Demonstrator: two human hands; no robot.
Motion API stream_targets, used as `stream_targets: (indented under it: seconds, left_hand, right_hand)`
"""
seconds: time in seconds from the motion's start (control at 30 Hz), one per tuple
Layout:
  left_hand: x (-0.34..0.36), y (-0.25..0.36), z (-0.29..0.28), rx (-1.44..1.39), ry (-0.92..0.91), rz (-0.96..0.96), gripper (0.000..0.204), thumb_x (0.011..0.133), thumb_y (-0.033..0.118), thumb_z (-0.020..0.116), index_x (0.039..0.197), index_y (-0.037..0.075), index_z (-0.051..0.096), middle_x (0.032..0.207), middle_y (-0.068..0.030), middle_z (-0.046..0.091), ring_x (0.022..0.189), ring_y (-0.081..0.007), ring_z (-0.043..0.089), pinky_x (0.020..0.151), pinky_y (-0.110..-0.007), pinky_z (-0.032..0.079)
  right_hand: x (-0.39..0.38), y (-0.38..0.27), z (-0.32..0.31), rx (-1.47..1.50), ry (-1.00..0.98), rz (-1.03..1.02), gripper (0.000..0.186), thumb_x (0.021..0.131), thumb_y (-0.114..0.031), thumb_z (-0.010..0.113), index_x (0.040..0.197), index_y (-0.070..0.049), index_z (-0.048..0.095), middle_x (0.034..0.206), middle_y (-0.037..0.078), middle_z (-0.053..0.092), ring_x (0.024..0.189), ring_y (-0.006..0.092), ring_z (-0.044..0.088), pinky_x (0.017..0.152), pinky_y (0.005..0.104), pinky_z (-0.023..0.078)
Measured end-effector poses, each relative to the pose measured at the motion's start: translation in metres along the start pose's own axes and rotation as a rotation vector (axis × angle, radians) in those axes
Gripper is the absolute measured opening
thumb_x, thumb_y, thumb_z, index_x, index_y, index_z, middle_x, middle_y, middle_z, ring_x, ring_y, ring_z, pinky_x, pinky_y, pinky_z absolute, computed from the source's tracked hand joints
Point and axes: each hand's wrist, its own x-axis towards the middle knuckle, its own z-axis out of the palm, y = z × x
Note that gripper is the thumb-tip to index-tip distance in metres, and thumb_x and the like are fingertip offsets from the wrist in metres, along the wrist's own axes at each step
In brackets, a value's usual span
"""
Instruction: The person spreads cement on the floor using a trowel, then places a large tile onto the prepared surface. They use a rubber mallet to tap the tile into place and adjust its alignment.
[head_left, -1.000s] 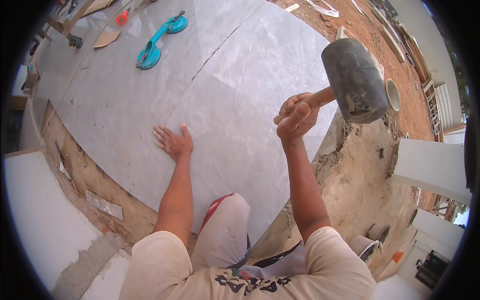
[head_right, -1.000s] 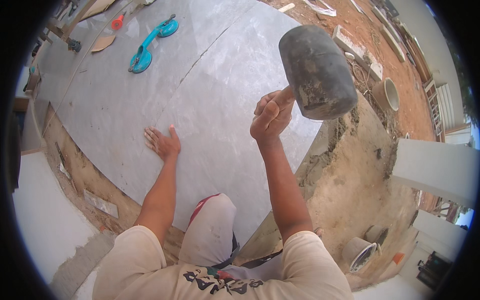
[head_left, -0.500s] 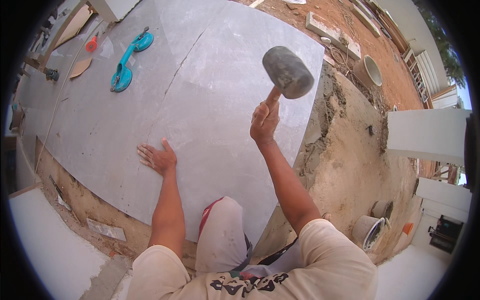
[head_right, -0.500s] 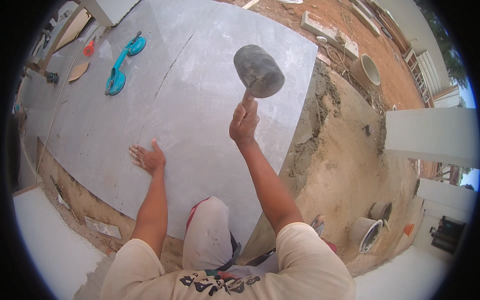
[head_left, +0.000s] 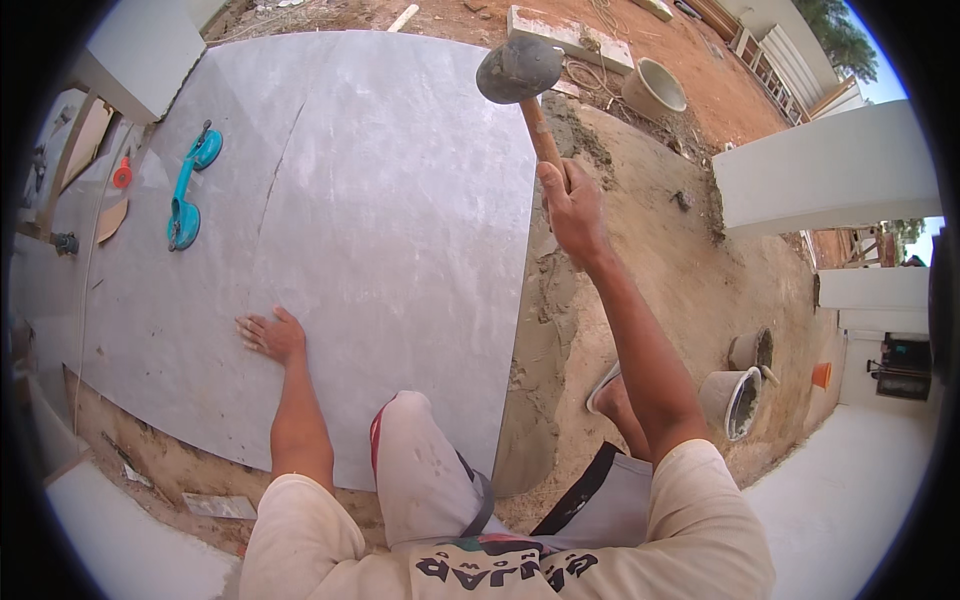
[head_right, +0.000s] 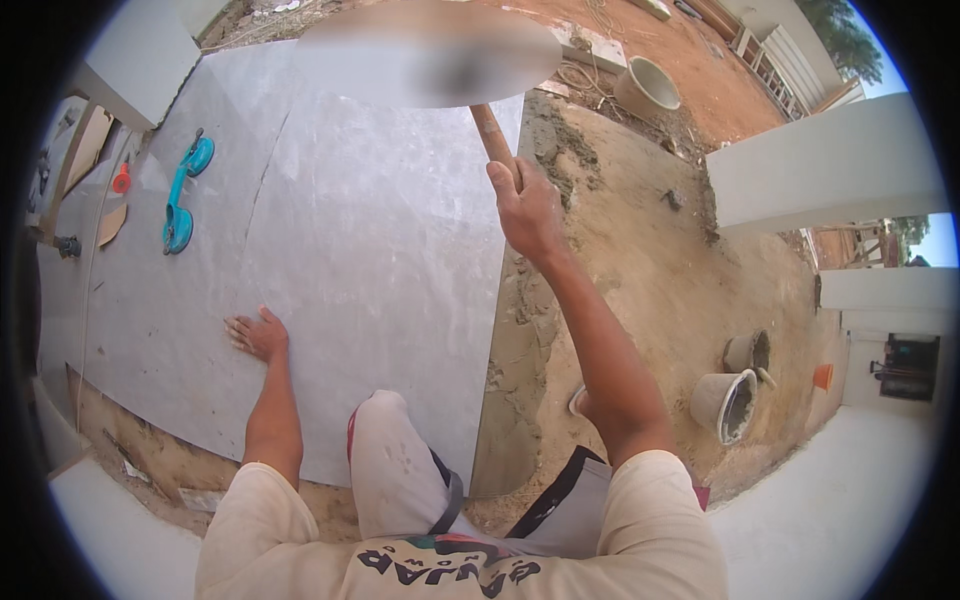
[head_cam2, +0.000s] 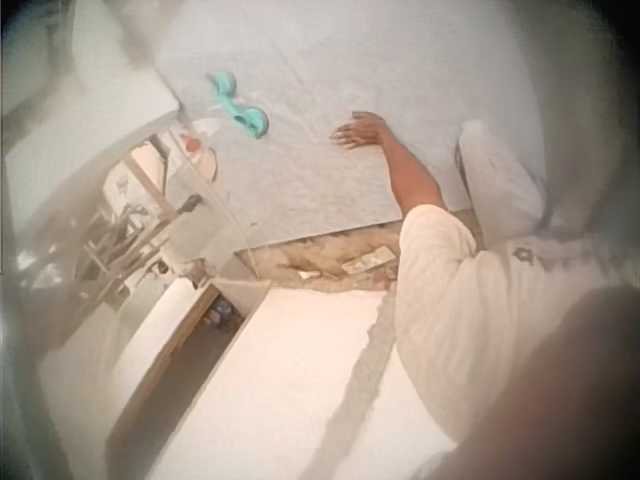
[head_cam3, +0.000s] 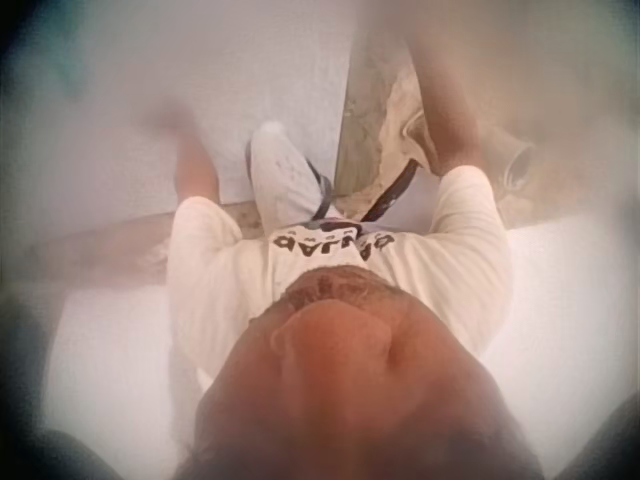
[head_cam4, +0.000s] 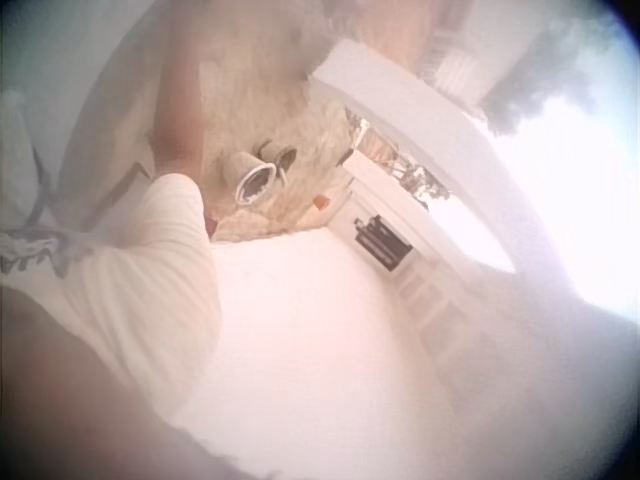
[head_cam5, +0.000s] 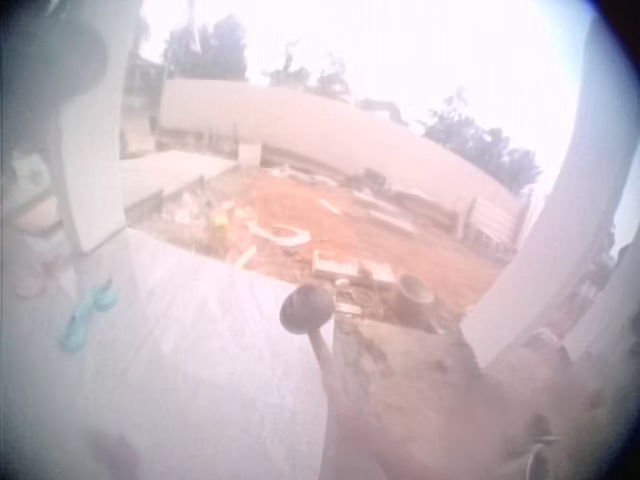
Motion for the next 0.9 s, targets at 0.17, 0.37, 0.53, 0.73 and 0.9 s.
stream_targets:
  seconds: [0.17, 0.37, 0.53, 0.73, 0.9]
  left_hand:
    - [-0.001, 0.181, -0.003, -0.370, 0.037, 0.415, 0.076, 0.099, 0.041, 0.048, 0.153, -0.006, 0.022, 0.164, -0.0200, 0.013, 0.153, -0.0340, 0.008, 0.124, -0.049, 0.005]
    - [-0.018, 0.306, 0.003, -0.264, 0.088, 0.044, 0.075, 0.102, 0.046, 0.031, 0.156, -0.002, 0.013, 0.165, -0.0172, 0.011, 0.154, -0.0307, 0.004, 0.123, -0.051, 0.002]
    - [-0.011, 0.309, -0.008, -0.220, -0.045, -0.009, 0.076, 0.102, 0.048, 0.031, 0.157, -0.001, 0.011, 0.166, -0.0152, 0.010, 0.154, -0.0302, 0.003, 0.124, -0.050, 0.000]
    - [-0.008, 0.316, -0.013, -0.179, -0.051, -0.013, 0.077, 0.102, 0.048, 0.035, 0.157, 0.000, 0.013, 0.165, -0.0151, 0.011, 0.154, -0.0302, 0.003, 0.124, -0.050, 0.000]
    - [-0.007, 0.316, -0.008, -0.157, -0.056, -0.024, 0.077, 0.101, 0.048, 0.038, 0.157, 0.001, 0.015, 0.165, -0.0159, 0.012, 0.153, -0.0314, 0.005, 0.123, -0.051, 0.001]
  right_hand:
    - [0.058, 0.007, -0.021, 0.346, 0.098, -0.272, 0.043, 0.102, -0.045, 0.053, 0.091, -0.003, 0.056, 0.064, 0.000, 0.052, 0.053, 0.0081, 0.049, 0.048, 0.0271, 0.041]
    - [0.146, 0.040, 0.056, 0.722, 0.186, -0.560, 0.035, 0.105, -0.037, 0.049, 0.100, -0.002, 0.049, 0.060, -0.001, 0.048, 0.049, 0.0075, 0.048, 0.044, 0.0246, 0.041]
    - [0.165, 0.088, 0.159, -0.365, -0.372, -0.079, 0.042, 0.104, -0.039, 0.047, 0.107, 0.003, 0.049, 0.069, 0.022, 0.062, 0.067, 0.0417, 0.064, 0.060, 0.0497, 0.050]
    - [0.273, 0.036, 0.125, 0.171, -0.292, -0.392, 0.040, 0.102, -0.038, 0.050, 0.107, 0.002, 0.050, 0.065, 0.017, 0.063, 0.060, 0.0403, 0.064, 0.056, 0.0469, 0.050]
    - [0.280, 0.048, 0.145, 0.427, -0.222, -0.561, 0.033, 0.101, -0.025, 0.050, 0.116, 0.004, 0.046, 0.090, 0.024, 0.061, 0.068, 0.0400, 0.065, 0.058, 0.0447, 0.051]
